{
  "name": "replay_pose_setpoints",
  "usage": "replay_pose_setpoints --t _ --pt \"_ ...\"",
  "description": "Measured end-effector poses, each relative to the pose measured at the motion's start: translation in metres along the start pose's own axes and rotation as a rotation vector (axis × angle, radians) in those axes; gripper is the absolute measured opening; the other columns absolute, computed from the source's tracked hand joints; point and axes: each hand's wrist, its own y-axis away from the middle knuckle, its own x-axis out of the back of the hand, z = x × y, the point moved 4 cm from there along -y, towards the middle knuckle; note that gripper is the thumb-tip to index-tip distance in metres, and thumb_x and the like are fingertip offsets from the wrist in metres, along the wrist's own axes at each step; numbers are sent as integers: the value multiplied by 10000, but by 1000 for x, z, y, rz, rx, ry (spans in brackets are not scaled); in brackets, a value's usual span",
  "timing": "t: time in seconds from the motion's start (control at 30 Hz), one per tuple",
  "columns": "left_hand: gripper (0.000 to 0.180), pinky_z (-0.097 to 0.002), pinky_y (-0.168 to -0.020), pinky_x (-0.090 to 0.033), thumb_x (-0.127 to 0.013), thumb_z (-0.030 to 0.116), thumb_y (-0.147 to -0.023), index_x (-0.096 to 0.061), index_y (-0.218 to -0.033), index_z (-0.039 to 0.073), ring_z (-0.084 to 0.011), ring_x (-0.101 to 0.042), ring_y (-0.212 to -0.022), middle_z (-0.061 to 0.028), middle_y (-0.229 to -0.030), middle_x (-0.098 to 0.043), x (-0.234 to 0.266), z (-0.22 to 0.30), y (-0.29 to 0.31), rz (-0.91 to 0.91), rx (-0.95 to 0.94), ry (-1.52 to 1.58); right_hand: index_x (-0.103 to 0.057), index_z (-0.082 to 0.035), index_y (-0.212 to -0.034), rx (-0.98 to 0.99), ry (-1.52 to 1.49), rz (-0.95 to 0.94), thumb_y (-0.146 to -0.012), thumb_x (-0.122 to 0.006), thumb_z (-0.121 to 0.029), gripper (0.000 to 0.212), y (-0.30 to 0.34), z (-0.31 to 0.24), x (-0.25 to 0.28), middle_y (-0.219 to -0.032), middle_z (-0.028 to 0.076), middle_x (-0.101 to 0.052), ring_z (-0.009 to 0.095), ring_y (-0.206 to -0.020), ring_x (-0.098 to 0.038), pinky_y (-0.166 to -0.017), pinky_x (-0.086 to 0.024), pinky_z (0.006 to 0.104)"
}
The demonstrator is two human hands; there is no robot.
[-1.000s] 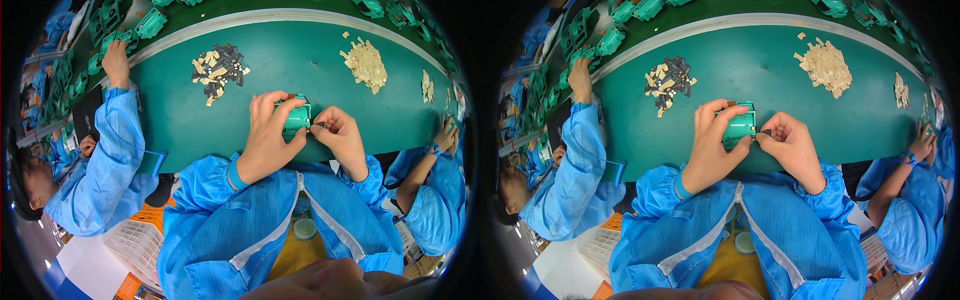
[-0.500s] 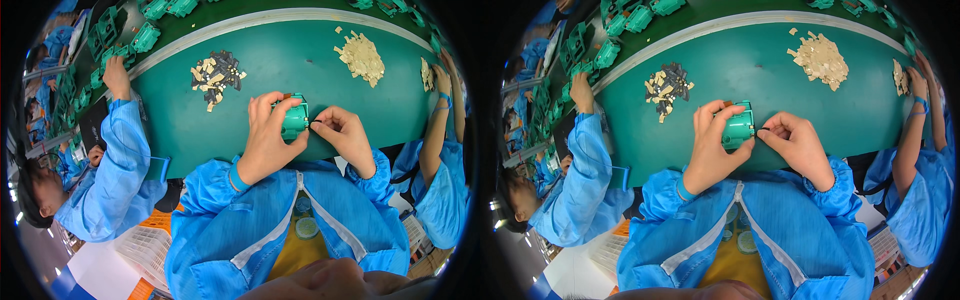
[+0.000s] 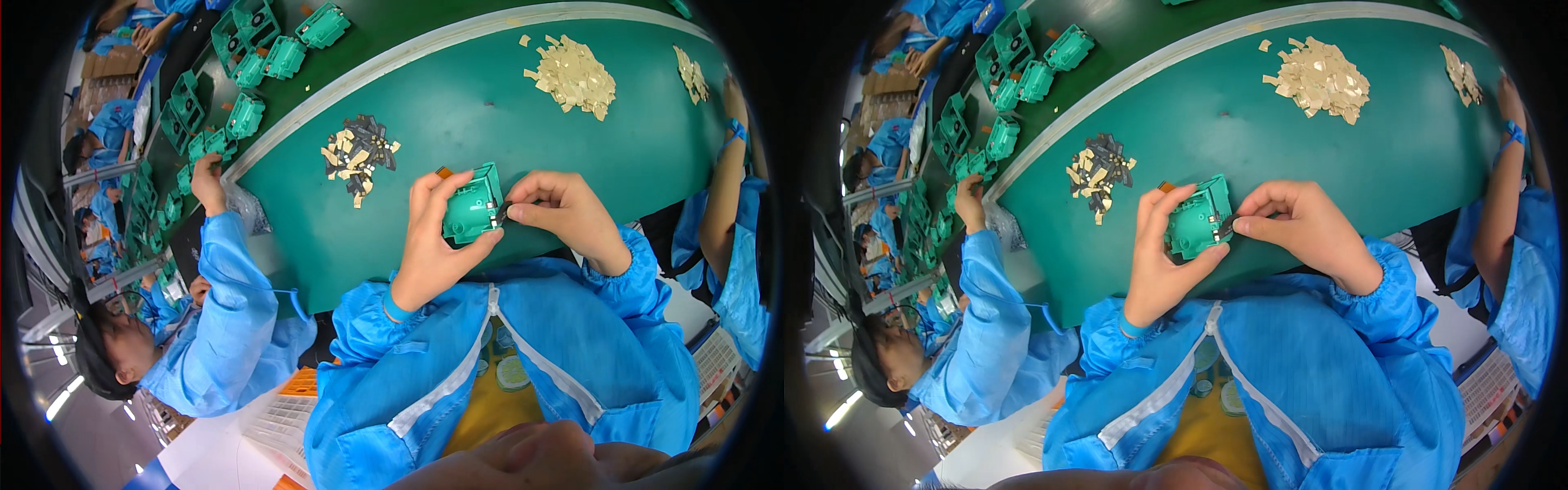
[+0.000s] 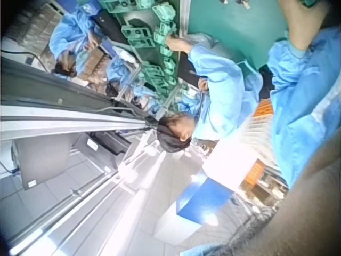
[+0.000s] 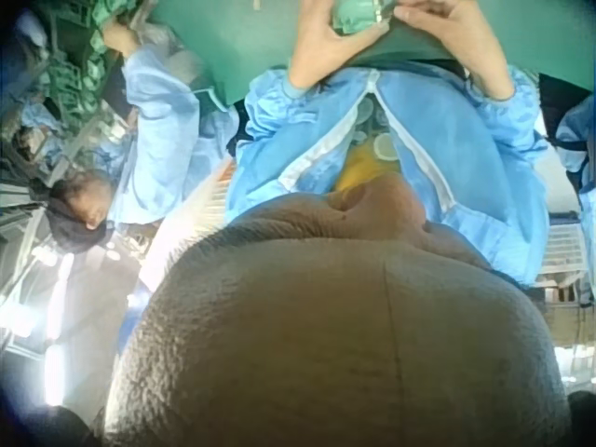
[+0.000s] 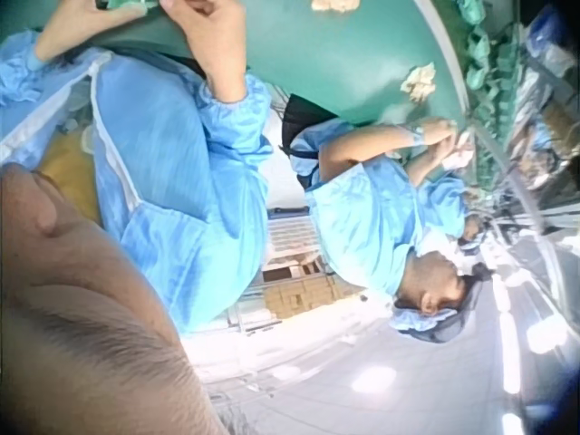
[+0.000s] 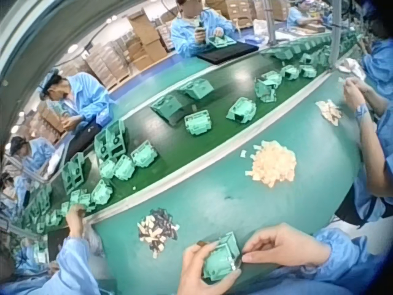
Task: The person assembles small green plastic housing components and metallic parts by hand on an electronics factory assembly line.
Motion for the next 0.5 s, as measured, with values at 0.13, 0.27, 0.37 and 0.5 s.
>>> replay_pose_setpoints --t 0.13,0.27,0.37,0.5 --pt "746 -360 -1020 -487 -854 43 -766 -513 -1430 46 -228 -523 -1219 -111 -1301 -429 0 -6 3 -32 76 93 -703 13 -1044 35 -110 -80 -944 -745 -86 146 1 -2 -4 -963 30 -724 73 -896 -646 -788 -513 240" --pt "747 -349 -1046 -485 -838 13 -771 -497 -1435 45 -218 -518 -1239 -94 -1306 -410 -2 -8 4 -52 90 106 -672 2 -989 57 -164 -94 -950 -723 -74 100 1 -1 -9 -913 -7 -685 46 -856 -616 -741 -483 225" --pt "753 -353 -1058 -481 -840 11 -764 -496 -1433 44 -221 -511 -1253 -90 -1304 -407 -2 -11 6 -43 78 134 -649 -6 -941 2 -196 -106 -951 -716 -71 93 1 0 -11 -912 -12 -665 29 -815 -592 -707 -461 214" --pt "768 -384 -1121 -437 -837 8 -764 -487 -1447 44 -251 -482 -1326 -106 -1372 -408 -3 -7 7 -32 95 235 -637 -14 -921 20 -194 -116 -948 -712 -54 89 1 3 -14 -895 -17 -656 21 -783 -579 -693 -455 206"
